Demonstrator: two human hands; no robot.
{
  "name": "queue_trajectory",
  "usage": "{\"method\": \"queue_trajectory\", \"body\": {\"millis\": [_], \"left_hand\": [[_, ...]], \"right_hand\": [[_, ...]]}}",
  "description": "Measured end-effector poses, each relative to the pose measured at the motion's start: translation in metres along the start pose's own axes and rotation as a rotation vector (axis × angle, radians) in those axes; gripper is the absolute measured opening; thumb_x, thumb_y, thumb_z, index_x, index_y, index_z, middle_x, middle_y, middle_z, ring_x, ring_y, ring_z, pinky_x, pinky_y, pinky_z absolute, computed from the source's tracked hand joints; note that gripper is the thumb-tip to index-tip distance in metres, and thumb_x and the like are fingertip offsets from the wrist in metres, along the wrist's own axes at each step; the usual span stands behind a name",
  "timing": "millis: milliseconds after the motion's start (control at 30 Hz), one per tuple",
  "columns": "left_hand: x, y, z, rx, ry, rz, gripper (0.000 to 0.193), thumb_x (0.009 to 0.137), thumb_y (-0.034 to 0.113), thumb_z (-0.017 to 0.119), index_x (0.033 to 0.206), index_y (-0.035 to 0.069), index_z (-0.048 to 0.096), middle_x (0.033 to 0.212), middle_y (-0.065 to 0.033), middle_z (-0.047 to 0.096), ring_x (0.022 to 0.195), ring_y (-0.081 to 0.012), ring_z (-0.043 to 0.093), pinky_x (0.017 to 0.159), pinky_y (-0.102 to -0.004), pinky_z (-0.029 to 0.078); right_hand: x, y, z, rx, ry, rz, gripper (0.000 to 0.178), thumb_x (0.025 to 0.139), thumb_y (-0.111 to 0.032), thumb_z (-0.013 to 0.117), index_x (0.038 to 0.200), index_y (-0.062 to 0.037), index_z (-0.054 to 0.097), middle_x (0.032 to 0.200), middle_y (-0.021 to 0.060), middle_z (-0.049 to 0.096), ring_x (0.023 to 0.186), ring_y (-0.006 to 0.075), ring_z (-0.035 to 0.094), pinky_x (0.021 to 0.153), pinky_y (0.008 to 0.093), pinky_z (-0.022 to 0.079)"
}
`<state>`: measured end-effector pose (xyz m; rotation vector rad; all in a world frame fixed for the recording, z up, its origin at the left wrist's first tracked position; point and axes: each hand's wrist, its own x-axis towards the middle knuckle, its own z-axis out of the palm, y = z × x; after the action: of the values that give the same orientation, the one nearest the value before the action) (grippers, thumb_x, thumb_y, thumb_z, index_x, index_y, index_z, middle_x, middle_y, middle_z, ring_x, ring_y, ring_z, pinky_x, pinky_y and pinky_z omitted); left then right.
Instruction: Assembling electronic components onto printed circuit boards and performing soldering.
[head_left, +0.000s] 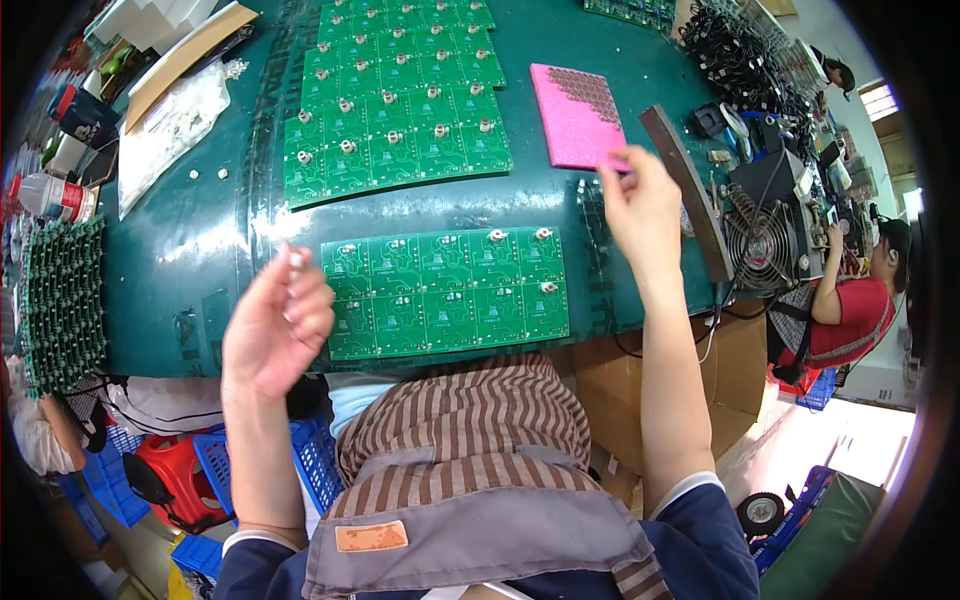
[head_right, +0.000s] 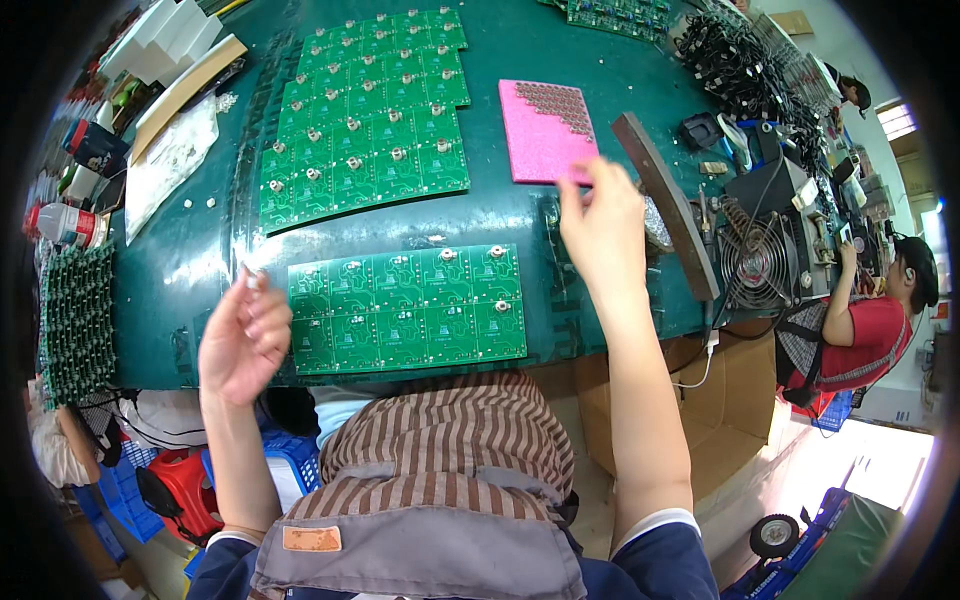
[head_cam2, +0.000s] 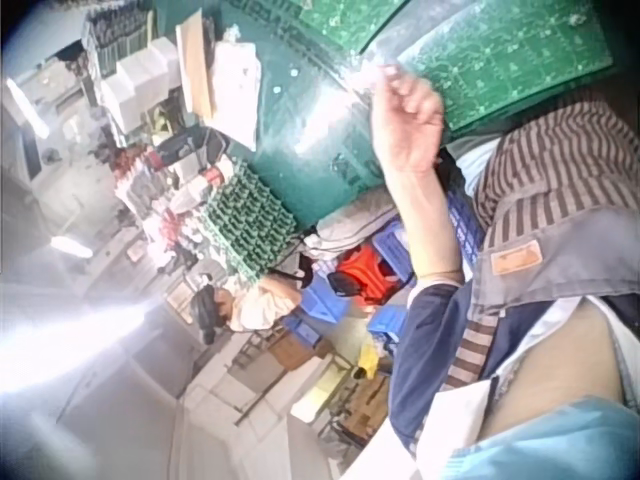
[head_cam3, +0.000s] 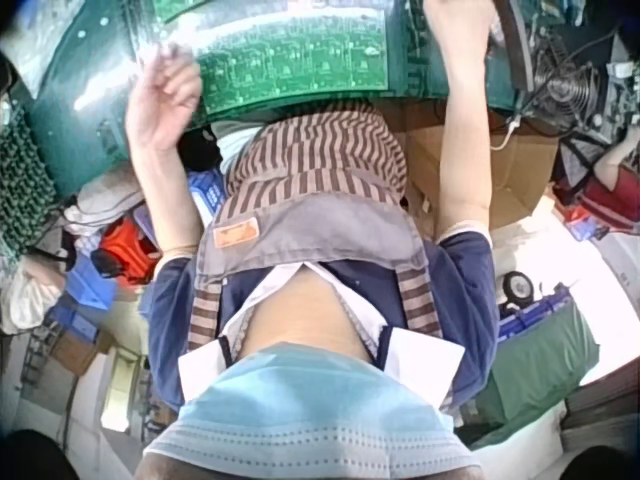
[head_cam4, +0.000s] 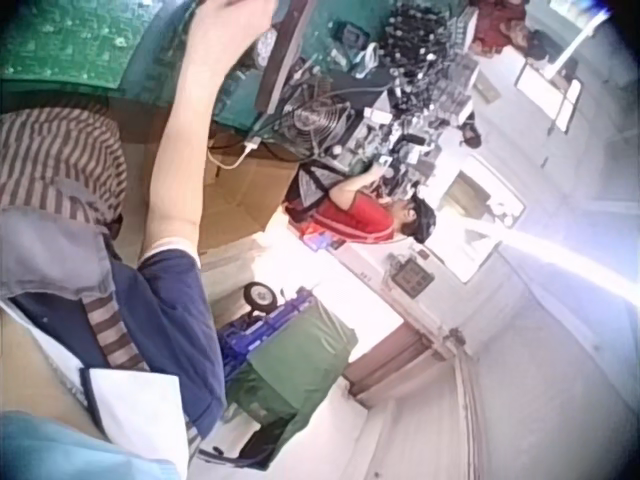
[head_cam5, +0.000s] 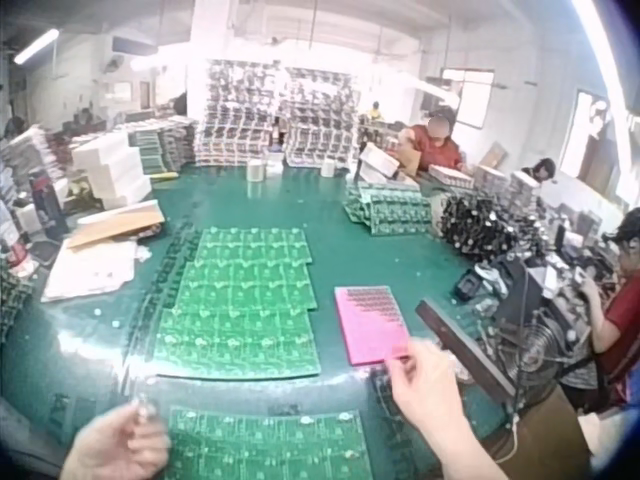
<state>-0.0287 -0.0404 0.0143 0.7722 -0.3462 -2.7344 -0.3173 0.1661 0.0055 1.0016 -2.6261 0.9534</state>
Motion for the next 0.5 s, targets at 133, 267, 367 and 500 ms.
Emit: {"method": "queue_trajectory", "body": {"millis": [133,267,367,500], "left_hand": [[-0.005,-0.032,0.010,0.013,-0.060,-0.051,0.026,0.101,0.027,0.039,0.097,0.005,0.052,0.076,0.0009,0.040,0.060,-0.0070,0.034,0.048,-0.0198,0.030],[-0.008,-0.041,-0.002,0.103,-0.118,-0.105,0.014,0.096,0.019,0.050,0.093,0.005,0.052,0.079,-0.0018,0.046,0.059,-0.0065,0.037,0.048,-0.0195,0.030],[-0.011,-0.041,-0.002,0.185,-0.125,-0.056,0.013,0.093,0.017,0.054,0.088,0.006,0.050,0.079,-0.0029,0.046,0.059,-0.0061,0.036,0.048,-0.0191,0.029],[-0.012,-0.039,0.002,0.289,-0.097,0.008,0.012,0.091,0.015,0.058,0.087,0.006,0.051,0.081,-0.0060,0.050,0.059,-0.0057,0.037,0.047,-0.0188,0.030]], "right_hand": [[0.037,0.033,0.035,-0.421,0.352,-0.124,0.018,0.086,-0.015,0.058,0.092,0.0013,0.061,0.085,0.0178,0.061,0.071,0.0336,0.064,0.067,0.0415,0.052],[0.045,0.027,0.038,-0.532,0.196,0.124,0.015,0.086,-0.017,0.056,0.087,-0.0021,0.059,0.084,0.0172,0.062,0.079,0.0362,0.065,0.072,0.0451,0.053],[0.045,0.032,0.045,-0.538,0.208,0.109,0.011,0.086,-0.010,0.051,0.083,-0.0026,0.058,0.080,0.0156,0.063,0.071,0.0335,0.066,0.064,0.0408,0.056],[0.046,0.019,0.045,-0.438,0.166,0.176,0.007,0.085,-0.004,0.049,0.090,-0.0011,0.053,0.086,0.0175,0.062,0.074,0.0346,0.066,0.065,0.0418,0.056]]}}
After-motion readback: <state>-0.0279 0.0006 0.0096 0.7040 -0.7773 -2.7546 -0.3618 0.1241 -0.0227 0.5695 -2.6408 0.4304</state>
